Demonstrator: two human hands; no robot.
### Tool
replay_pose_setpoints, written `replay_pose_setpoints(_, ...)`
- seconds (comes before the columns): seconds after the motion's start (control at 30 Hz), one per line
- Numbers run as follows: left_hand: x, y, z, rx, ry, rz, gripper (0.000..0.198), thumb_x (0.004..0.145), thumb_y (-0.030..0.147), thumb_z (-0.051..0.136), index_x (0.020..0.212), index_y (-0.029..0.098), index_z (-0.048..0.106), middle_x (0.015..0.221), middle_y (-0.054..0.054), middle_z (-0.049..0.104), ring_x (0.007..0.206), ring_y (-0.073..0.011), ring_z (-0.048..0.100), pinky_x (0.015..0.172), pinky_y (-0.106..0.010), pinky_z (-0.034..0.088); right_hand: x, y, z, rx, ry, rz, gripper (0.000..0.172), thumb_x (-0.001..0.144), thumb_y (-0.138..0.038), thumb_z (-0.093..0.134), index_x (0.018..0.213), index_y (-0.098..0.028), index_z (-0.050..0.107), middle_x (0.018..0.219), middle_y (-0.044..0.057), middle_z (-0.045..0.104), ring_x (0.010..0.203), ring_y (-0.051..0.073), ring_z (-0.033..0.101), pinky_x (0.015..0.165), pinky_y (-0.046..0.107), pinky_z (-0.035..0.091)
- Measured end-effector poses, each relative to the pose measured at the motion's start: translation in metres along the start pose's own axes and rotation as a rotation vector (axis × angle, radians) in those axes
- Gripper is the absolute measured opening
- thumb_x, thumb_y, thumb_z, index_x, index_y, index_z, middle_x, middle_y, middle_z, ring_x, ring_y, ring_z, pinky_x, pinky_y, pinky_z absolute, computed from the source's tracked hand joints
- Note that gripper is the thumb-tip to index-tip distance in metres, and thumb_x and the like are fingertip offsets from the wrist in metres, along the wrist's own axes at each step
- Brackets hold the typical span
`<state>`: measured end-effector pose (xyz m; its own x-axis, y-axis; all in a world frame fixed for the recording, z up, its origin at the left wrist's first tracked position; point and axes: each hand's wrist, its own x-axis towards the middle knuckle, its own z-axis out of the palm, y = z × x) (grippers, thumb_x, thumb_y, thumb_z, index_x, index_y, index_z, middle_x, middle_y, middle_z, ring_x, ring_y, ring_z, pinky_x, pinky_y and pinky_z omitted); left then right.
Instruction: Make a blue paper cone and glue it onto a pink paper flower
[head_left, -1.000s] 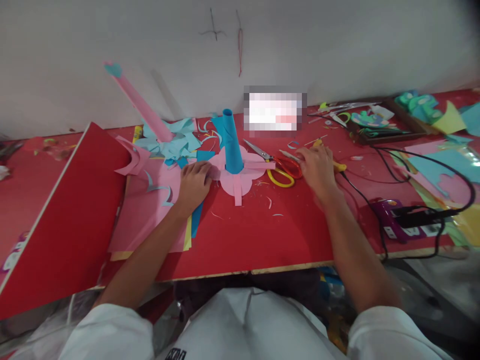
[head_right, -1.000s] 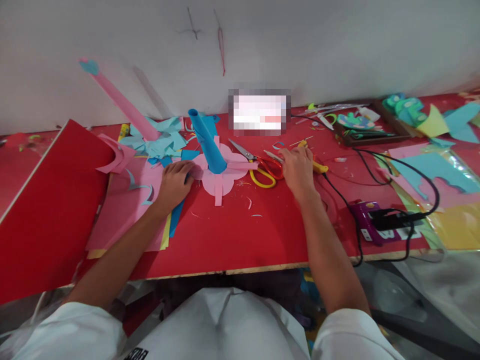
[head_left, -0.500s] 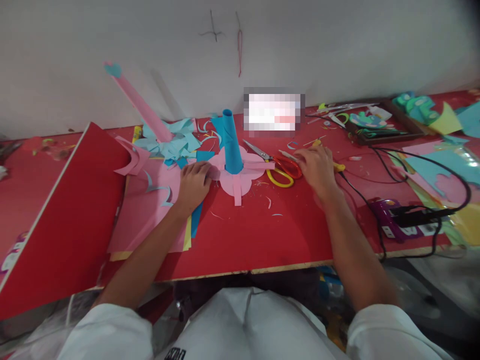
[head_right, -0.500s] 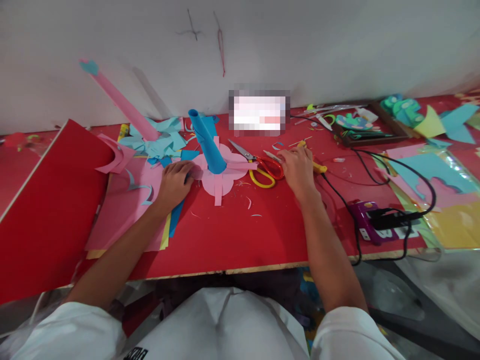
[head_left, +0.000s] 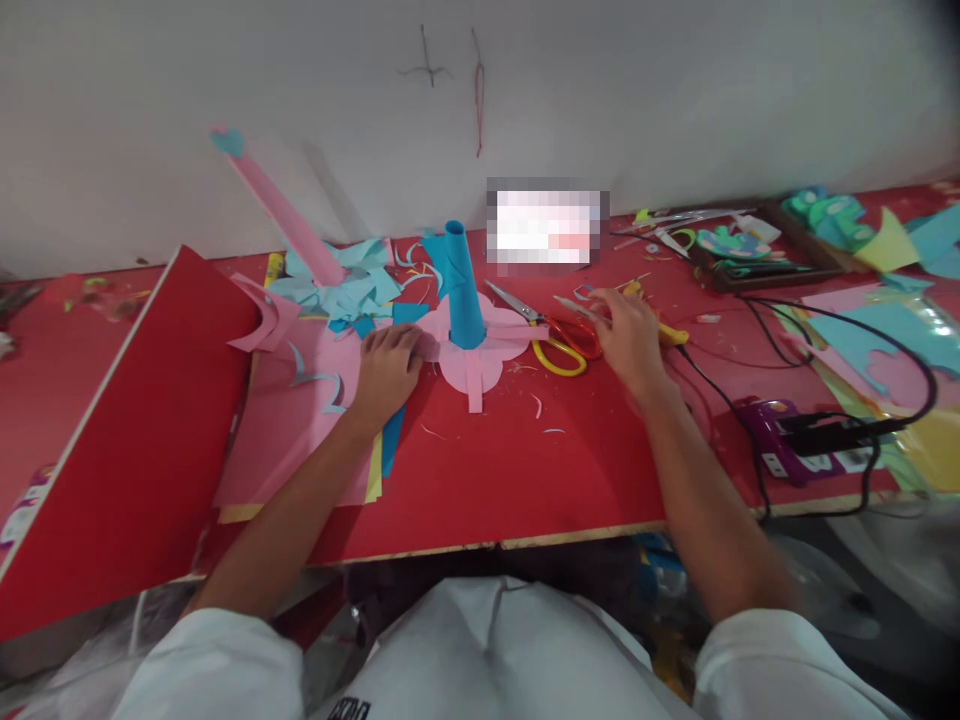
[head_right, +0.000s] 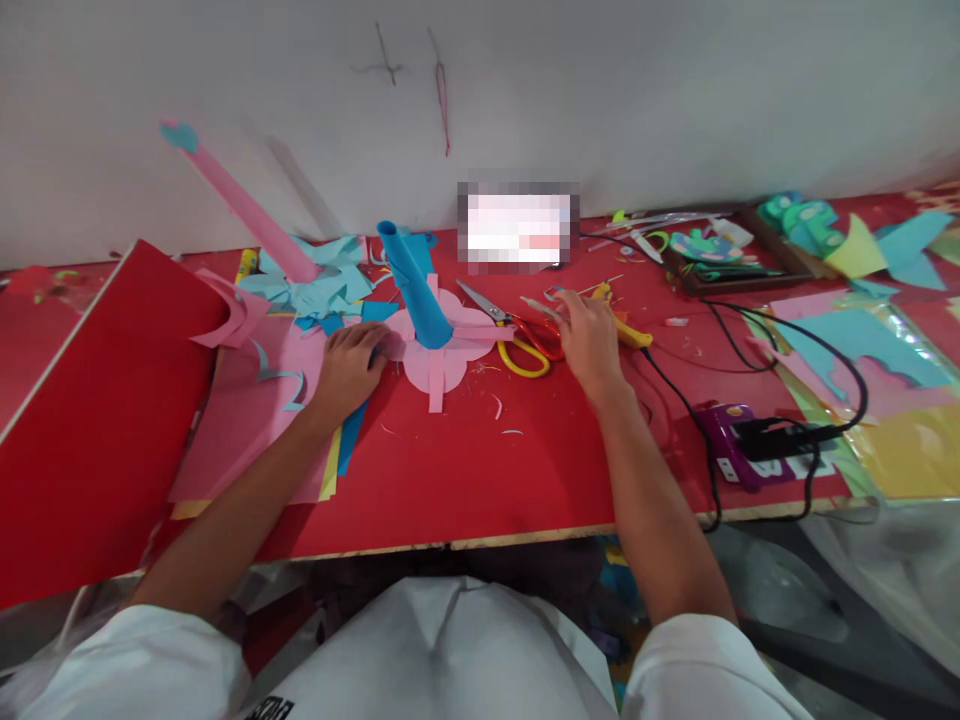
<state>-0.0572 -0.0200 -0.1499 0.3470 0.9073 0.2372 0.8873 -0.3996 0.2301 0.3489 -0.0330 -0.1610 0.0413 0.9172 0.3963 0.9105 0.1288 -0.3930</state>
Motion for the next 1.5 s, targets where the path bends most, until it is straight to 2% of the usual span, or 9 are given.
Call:
replay_pose_setpoints(0.2,-0.001,0.002,-0.001,-0.001,0.000,-0.002,0.041,0.099,0.019,0.051,0.137,0.020,0.066,0.149,-0.011,0.067,0.139,-0.0343,0.057,0.123,-0.055,0.036,-0.001,-0.014,-0.002,0.134,0.099,0.068,0.038,0.096,-0.015,0.049,0.132,-0.020,0.062,0.129,0.017,0.068,0.112,0.030,0.067,0.099,0.048,0.055)
replay_pose_setpoints(0.43,-0.002,0.006,-0.005,0.006,0.078,0.003,0.039,0.103,0.020,0.047,0.136,0.023,0.067,0.149,-0.010,0.066,0.139,-0.0319,0.058,0.122,-0.052,0.039,-0.006,-0.041,-0.013,0.136,0.060,-0.014,0.059,0.101,-0.011,0.031,0.150,-0.028,0.060,0.146,0.015,0.060,0.136,0.029,0.057,0.111,0.048,0.050)
replay_pose_setpoints(0.57,-0.007,0.016,-0.008,-0.028,0.139,0.099,0.038,0.109,0.025,0.039,0.131,0.020,0.069,0.129,-0.013,0.074,0.124,-0.0279,0.067,0.108,-0.045,0.050,-0.010,-0.059,-0.014,0.208,0.051,-0.012,0.058,0.104,-0.015,0.031,0.149,-0.030,0.064,0.139,0.012,0.067,0.133,0.028,0.062,0.115,0.050,0.052)
replay_pose_setpoints(0.83,-0.020,0.026,-0.001,0.018,-0.165,0.380,0.043,0.106,0.026,0.042,0.139,0.023,0.070,0.090,-0.009,0.081,0.079,-0.0215,0.074,0.070,-0.031,0.051,-0.036,-0.115,-0.004,0.795,-0.033,-0.057,0.033,0.109,-0.045,0.050,0.136,-0.034,0.067,0.122,0.007,0.078,0.110,0.027,0.076,0.102,0.048,0.061)
replay_pose_setpoints(0.93,-0.021,0.025,-0.002,0.030,-0.182,0.400,0.045,0.103,0.024,0.044,0.140,0.024,0.070,0.087,-0.010,0.080,0.074,-0.0215,0.074,0.066,-0.030,0.049,-0.038,-0.143,-0.004,0.877,-0.004,-0.041,0.023,0.101,-0.052,0.068,0.112,-0.033,0.073,0.102,0.003,0.079,0.089,0.024,0.077,0.087,0.042,0.064)
replay_pose_setpoints(1.03,-0.020,0.024,-0.002,0.030,-0.190,0.426,0.048,0.102,0.022,0.045,0.142,0.026,0.070,0.090,-0.009,0.082,0.072,-0.0202,0.073,0.063,-0.029,0.046,-0.031,-0.159,-0.001,0.827,0.058,-0.021,0.031,0.103,-0.056,0.062,0.092,-0.030,0.076,0.098,0.003,0.079,0.080,0.022,0.074,0.077,0.040,0.062)
replay_pose_setpoints(1.2,-0.019,0.027,-0.003,0.093,-0.237,0.407,0.050,0.101,0.022,0.047,0.146,0.029,0.069,0.090,-0.009,0.082,0.070,-0.0216,0.072,0.061,-0.030,0.044,-0.022,-0.153,0.020,0.924,-0.058,-0.053,0.031,0.104,-0.054,0.062,0.098,-0.028,0.079,0.100,0.003,0.081,0.075,0.019,0.074,0.066,0.036,0.060)
replay_pose_setpoints(1.37,-0.019,0.027,-0.003,0.098,-0.252,0.367,0.049,0.100,0.021,0.048,0.141,0.028,0.072,0.089,-0.010,0.082,0.073,-0.0237,0.073,0.060,-0.032,0.043,-0.025,-0.137,0.040,0.966,-0.175,-0.104,0.024,0.100,-0.048,0.069,0.108,-0.029,0.081,0.110,0.004,0.084,0.101,0.025,0.079,0.090,0.043,0.063)
replay_pose_setpoints(1.5,-0.018,0.023,-0.001,0.061,-0.221,0.382,0.046,0.099,0.020,0.047,0.135,0.028,0.075,0.081,-0.008,0.080,0.069,-0.0219,0.071,0.060,-0.031,0.043,-0.023,-0.133,0.044,0.963,-0.220,-0.070,0.022,0.099,-0.047,0.068,0.098,-0.028,0.079,0.093,0.002,0.080,0.082,0.022,0.074,0.074,0.039,0.059)
